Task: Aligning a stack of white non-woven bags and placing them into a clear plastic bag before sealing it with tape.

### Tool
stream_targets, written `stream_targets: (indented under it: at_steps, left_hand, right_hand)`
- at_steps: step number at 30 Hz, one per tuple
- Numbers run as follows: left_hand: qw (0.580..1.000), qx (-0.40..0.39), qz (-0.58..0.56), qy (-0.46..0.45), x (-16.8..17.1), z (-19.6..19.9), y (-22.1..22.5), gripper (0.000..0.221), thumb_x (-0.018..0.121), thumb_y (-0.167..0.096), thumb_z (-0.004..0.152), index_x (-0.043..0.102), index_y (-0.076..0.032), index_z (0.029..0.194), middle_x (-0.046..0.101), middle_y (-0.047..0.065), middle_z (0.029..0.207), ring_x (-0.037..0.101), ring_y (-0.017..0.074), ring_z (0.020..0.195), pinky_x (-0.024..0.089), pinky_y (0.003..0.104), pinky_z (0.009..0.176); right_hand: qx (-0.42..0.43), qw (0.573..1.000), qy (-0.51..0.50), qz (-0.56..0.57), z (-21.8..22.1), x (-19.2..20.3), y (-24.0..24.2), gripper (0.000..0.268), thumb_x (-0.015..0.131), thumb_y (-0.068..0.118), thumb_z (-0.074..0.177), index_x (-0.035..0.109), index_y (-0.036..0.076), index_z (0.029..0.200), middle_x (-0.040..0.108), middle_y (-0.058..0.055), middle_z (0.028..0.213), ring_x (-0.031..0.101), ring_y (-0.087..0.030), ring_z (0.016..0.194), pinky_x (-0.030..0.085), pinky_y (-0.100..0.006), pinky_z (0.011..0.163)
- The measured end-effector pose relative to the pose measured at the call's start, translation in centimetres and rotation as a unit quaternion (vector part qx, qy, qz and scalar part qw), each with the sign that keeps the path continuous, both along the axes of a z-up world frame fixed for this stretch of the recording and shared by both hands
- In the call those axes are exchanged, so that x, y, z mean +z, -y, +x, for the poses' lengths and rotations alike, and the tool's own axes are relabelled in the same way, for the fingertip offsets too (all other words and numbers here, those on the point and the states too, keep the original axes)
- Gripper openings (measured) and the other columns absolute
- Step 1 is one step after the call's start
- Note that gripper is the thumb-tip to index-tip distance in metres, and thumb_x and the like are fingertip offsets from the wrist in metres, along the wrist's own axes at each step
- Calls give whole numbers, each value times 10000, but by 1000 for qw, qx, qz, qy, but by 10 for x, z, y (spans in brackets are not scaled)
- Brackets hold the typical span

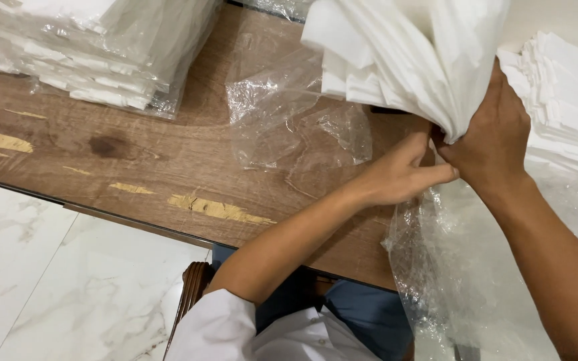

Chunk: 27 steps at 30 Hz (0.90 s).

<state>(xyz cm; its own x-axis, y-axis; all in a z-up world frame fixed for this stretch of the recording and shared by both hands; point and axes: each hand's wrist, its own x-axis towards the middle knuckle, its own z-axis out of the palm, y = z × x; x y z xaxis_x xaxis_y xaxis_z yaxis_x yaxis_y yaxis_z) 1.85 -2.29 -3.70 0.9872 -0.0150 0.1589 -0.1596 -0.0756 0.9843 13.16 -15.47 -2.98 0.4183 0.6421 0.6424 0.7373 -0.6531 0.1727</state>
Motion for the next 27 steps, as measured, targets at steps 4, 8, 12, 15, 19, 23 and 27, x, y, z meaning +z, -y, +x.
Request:
stream_targets:
  at_steps: [4,8,12,15,19,23,27]
  left_hand:
    - [997,-59,37,-40,-7,-3,-13,404,547,-390,737,399,-94,969,286,-2,849,290,122,731,304,280,601]
    - [991,-76,112,7,-15,-12,-22,794,480,-378,777,291,72,1404,463,231,1291,459,263,1028,406,345,827]
    - [900,112,164,387,-44,-34,-39,71,570,-55,834,577,-48,764,523,21,562,468,123,464,373,229,437]
    - [828,244,249,439,-71,-55,-71,40,566,-58,725,573,-63,686,535,48,578,443,151,510,351,282,477]
    - [737,379,407,383,-95,-55,-125,236,633,-231,871,473,-68,932,475,60,733,386,180,690,313,309,645]
    - [652,438,590,189,-86,-43,-151,356,704,-321,781,539,-69,970,483,120,950,450,262,805,419,359,632]
    - [764,361,505,172,-59,-34,-144,209,535,-156,901,537,-2,1041,590,113,830,573,342,633,418,466,431]
  right_hand:
    - [-10,996,-93,-8,-10,30,5,1001,832,231,692,275,-76,1465,609,-273,1194,606,-435,1026,502,-540,773]
    - [-1,991,-96,-97,-18,56,13,861,712,236,699,411,-12,1466,635,-188,1163,611,-397,993,482,-501,610]
    - [66,978,-136,-145,-6,58,51,701,583,168,759,480,16,1435,607,-151,1317,589,-318,1146,445,-413,659]
    - [127,948,-247,-152,35,41,112,858,721,226,614,439,9,1395,569,-173,1296,559,-374,1179,450,-454,945]
    - [160,927,-310,-139,50,6,151,683,753,194,597,568,33,1234,628,-139,1177,608,-300,1131,501,-433,950]
    - [-31,879,-357,-314,7,18,103,661,709,501,602,535,371,1226,726,146,1119,712,-146,1006,539,-338,803]
    - [-27,814,-454,-360,-30,34,36,648,658,337,689,460,406,1302,705,194,1183,685,-126,1019,494,-298,822]
